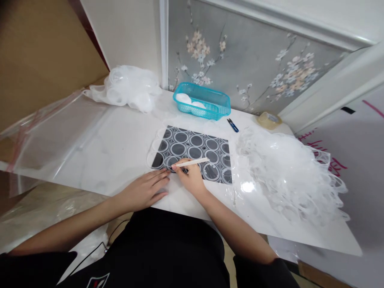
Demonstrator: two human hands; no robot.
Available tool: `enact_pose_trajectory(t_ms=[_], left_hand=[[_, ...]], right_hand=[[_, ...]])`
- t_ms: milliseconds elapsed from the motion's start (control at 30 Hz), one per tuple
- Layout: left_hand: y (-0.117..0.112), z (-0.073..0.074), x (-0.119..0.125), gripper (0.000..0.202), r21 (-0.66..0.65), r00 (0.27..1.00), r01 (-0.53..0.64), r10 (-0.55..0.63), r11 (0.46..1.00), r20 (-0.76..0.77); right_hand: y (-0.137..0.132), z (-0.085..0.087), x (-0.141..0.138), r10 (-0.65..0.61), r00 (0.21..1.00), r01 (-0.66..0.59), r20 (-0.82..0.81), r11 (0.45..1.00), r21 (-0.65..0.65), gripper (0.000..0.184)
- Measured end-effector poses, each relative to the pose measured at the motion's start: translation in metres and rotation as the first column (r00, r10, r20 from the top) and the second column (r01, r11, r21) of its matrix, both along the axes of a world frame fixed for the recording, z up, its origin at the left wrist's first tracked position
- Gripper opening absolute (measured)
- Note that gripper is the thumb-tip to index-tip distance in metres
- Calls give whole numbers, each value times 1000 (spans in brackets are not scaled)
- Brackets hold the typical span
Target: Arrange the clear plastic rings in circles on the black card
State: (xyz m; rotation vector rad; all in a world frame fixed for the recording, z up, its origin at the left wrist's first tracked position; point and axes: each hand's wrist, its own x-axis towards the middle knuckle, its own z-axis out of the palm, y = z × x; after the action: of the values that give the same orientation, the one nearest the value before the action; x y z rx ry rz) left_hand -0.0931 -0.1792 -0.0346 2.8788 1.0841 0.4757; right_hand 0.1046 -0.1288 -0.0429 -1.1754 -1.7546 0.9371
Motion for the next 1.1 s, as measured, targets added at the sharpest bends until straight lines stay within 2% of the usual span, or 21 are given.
enact_pose_trajectory(t_ms=[233,367,467,533,600,667,767,833,967,1033,1100], left_hand=[[-2,-4,0,39,7,1000,-2,2,1000,-2],[3,5,-8,37,-37,997,4,-1,999,82],[29,16,-17,45,-61,982,-85,94,995,161],[56,20,-23,57,-26,979,-158,160,987,124],[83,18,-28,72,-3,983,-185,185,983,-1],[106,11,-31,87,-42,974,-183,175,982,-146],[126,4,-35,102,-110,949,-179,142,978,-282],[132,6,-34,108,-132,930,-187,131,973,-344],[123,24,-20,100,-135,885,-235,154,963,-440],[103,32,-13,84,-41,877,-240,198,970,-437],[73,35,-9,62,66,882,-194,203,979,-426]], right_hand=[[0,-2,1,18,1000,-19,17,999,37,18],[0,-2,0,18,999,-20,33,997,69,15],[-1,-1,0,12,999,-15,53,998,55,15],[-1,1,-1,21,998,-24,62,999,43,15],[-1,1,-1,27,998,-29,64,999,39,15],[0,2,-2,32,997,-35,67,998,44,15],[0,1,-3,40,996,-44,76,998,49,16],[0,2,-3,41,995,-44,92,998,39,16],[0,4,-4,16,992,-18,127,1000,14,14],[1,5,-4,5,994,-6,112,1000,10,13],[2,6,-4,-8,997,7,80,1000,5,15]])
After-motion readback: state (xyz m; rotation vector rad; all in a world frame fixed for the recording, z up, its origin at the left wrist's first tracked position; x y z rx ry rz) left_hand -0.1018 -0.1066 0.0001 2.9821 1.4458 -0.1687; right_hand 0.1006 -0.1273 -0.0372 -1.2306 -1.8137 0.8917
